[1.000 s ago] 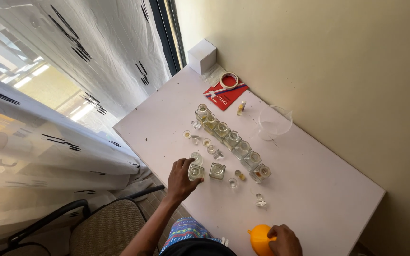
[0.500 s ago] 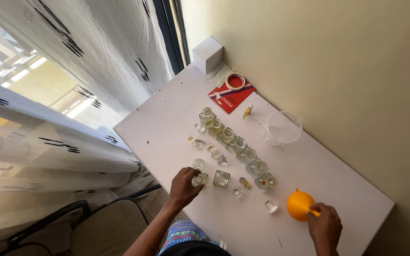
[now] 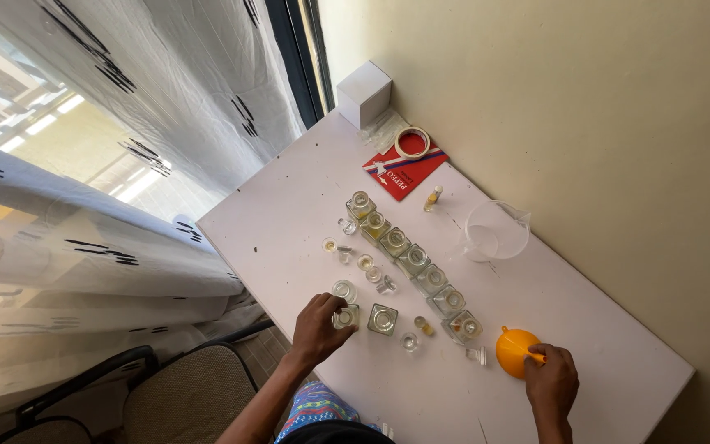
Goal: Organizing and arranging small perfume bottles in a row on a table after retrieving items from a cabinet.
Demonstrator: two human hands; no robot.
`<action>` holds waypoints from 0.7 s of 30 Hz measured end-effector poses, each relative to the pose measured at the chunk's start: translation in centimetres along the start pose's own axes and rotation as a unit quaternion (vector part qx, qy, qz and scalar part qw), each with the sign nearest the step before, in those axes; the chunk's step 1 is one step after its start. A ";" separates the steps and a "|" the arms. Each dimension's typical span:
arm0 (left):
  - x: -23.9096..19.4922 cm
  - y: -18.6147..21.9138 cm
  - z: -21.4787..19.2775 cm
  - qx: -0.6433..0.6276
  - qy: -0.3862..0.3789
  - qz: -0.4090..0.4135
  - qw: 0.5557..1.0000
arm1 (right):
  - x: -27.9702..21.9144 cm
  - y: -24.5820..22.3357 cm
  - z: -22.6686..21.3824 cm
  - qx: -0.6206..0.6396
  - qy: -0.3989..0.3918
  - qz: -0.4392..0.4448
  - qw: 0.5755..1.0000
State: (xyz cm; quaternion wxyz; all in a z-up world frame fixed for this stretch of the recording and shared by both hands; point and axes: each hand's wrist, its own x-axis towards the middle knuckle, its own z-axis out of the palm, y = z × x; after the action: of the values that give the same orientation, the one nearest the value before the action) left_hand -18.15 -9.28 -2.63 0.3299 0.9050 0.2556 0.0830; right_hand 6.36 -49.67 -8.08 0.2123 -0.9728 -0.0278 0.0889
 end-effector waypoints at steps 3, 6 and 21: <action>0.0 0.3 -0.1 -0.003 0.007 0.011 1.000 | -1.1 -1.2 -0.9 -0.002 0.026 -0.015 1.000; 0.5 0.9 -0.5 0.000 0.028 0.051 0.998 | -2.2 -1.7 -0.4 0.012 0.088 -0.058 0.994; 2.1 4.9 1.7 0.040 -0.048 0.187 0.980 | -12.0 -10.5 4.5 0.148 -0.006 -0.185 0.972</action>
State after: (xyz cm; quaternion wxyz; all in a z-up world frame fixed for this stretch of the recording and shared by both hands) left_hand -13.78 -12.34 -0.82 0.2839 0.9522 0.0689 0.0895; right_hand -6.45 -39.37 -5.78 0.3662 -0.9080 -0.1952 0.0573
